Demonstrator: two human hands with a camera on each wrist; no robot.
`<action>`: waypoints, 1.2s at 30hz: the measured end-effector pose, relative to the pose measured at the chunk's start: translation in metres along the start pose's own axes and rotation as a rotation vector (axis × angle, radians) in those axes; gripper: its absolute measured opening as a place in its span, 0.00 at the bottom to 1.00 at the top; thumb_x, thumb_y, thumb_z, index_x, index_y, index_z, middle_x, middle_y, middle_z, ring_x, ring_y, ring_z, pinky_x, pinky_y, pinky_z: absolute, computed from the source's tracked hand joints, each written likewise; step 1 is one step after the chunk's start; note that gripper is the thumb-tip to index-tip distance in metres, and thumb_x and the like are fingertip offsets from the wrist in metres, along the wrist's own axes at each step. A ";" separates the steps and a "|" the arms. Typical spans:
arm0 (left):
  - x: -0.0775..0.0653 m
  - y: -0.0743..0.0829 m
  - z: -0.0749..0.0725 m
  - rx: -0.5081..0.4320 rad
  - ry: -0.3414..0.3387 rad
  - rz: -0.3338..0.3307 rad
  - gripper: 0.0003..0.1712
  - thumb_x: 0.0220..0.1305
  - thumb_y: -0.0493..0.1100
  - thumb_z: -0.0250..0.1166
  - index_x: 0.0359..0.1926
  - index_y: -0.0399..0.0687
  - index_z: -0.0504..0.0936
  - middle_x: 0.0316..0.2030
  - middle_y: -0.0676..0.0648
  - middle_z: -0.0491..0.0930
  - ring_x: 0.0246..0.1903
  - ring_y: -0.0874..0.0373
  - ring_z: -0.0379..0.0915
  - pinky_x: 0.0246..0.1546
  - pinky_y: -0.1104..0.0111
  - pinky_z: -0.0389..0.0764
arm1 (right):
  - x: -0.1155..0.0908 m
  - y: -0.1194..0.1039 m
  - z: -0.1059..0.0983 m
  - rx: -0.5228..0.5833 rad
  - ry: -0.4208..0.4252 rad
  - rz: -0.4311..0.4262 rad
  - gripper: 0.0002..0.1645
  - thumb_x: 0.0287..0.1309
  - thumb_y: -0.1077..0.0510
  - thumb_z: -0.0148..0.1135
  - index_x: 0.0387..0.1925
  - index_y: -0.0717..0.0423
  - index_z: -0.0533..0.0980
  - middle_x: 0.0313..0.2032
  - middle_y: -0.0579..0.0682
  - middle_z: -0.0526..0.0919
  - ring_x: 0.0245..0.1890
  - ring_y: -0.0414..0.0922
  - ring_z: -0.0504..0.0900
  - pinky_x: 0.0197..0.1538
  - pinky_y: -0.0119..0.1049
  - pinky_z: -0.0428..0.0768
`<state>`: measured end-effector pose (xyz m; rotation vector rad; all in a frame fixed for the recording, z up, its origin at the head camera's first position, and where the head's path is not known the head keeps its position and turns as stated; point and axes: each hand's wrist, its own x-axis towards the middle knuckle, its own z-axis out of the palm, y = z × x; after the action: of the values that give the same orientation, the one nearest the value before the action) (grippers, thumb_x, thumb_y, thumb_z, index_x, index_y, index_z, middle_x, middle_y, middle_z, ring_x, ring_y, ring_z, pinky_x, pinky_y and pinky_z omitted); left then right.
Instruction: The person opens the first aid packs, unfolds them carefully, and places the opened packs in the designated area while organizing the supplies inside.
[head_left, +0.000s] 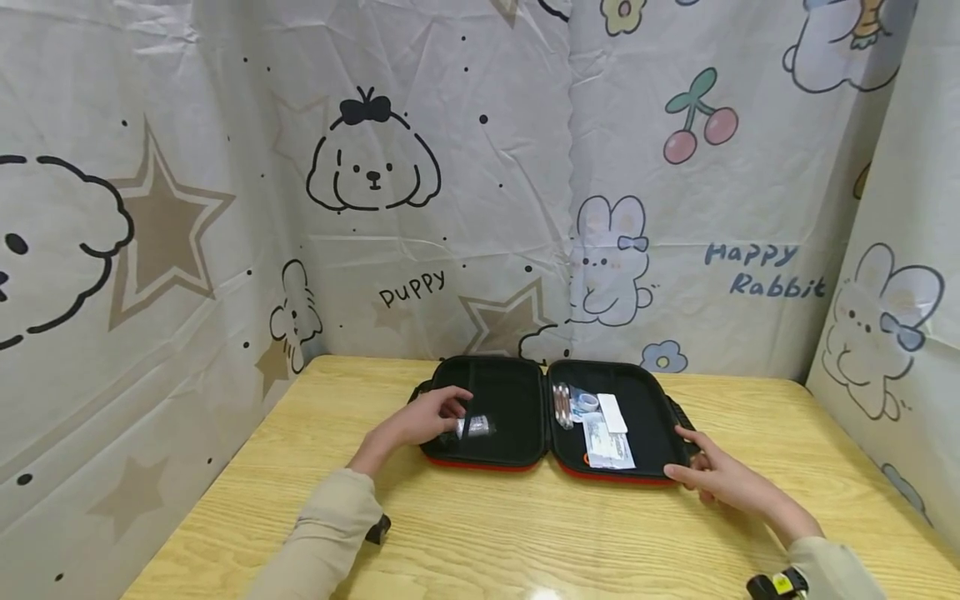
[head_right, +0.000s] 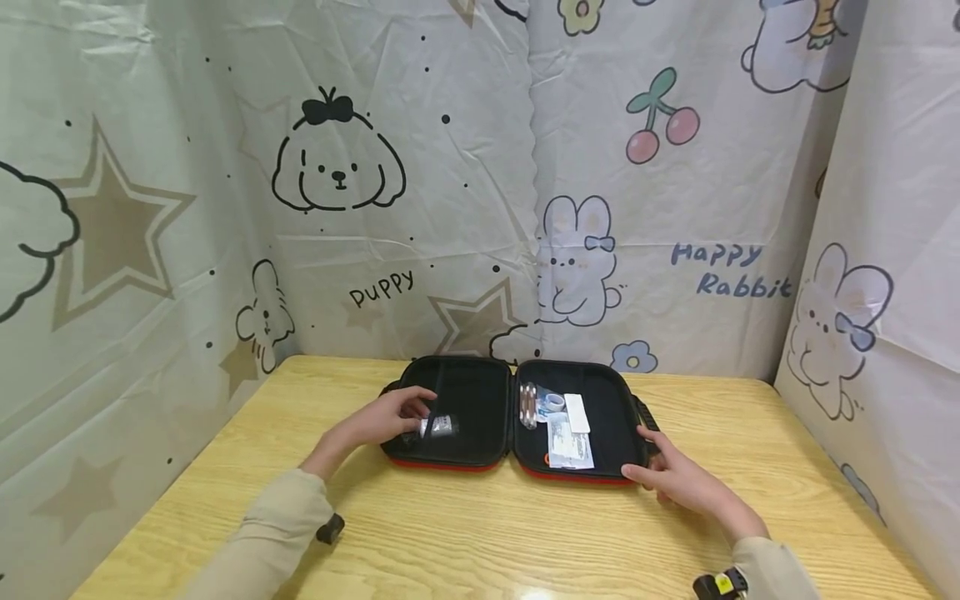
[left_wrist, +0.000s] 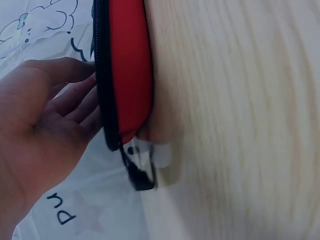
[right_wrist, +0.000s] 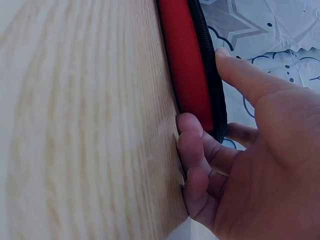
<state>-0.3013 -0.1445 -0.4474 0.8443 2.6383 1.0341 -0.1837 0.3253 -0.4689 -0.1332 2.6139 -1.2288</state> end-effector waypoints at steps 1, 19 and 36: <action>0.002 -0.001 0.002 -0.012 0.003 0.001 0.27 0.67 0.32 0.60 0.66 0.44 0.71 0.47 0.46 0.81 0.48 0.54 0.78 0.49 0.60 0.79 | 0.000 0.000 0.000 -0.001 0.000 0.002 0.54 0.66 0.45 0.61 0.77 0.60 0.40 0.30 0.52 0.74 0.23 0.42 0.70 0.23 0.32 0.67; 0.018 0.002 0.029 -0.573 -0.063 -0.118 0.39 0.62 0.23 0.48 0.75 0.39 0.54 0.56 0.32 0.77 0.44 0.53 0.83 0.44 0.65 0.81 | 0.000 0.000 0.000 -0.013 0.013 0.015 0.54 0.66 0.44 0.62 0.77 0.60 0.41 0.31 0.52 0.74 0.23 0.43 0.71 0.23 0.33 0.68; 0.030 0.029 0.025 0.062 0.205 0.082 0.15 0.66 0.34 0.61 0.53 0.40 0.80 0.50 0.41 0.78 0.46 0.49 0.79 0.53 0.55 0.78 | 0.002 0.002 0.001 -0.021 0.012 -0.010 0.54 0.66 0.45 0.61 0.77 0.62 0.41 0.29 0.51 0.75 0.23 0.43 0.71 0.25 0.33 0.69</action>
<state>-0.3039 -0.0963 -0.4455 0.9115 2.8406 1.1193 -0.1852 0.3253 -0.4717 -0.1431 2.6401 -1.2093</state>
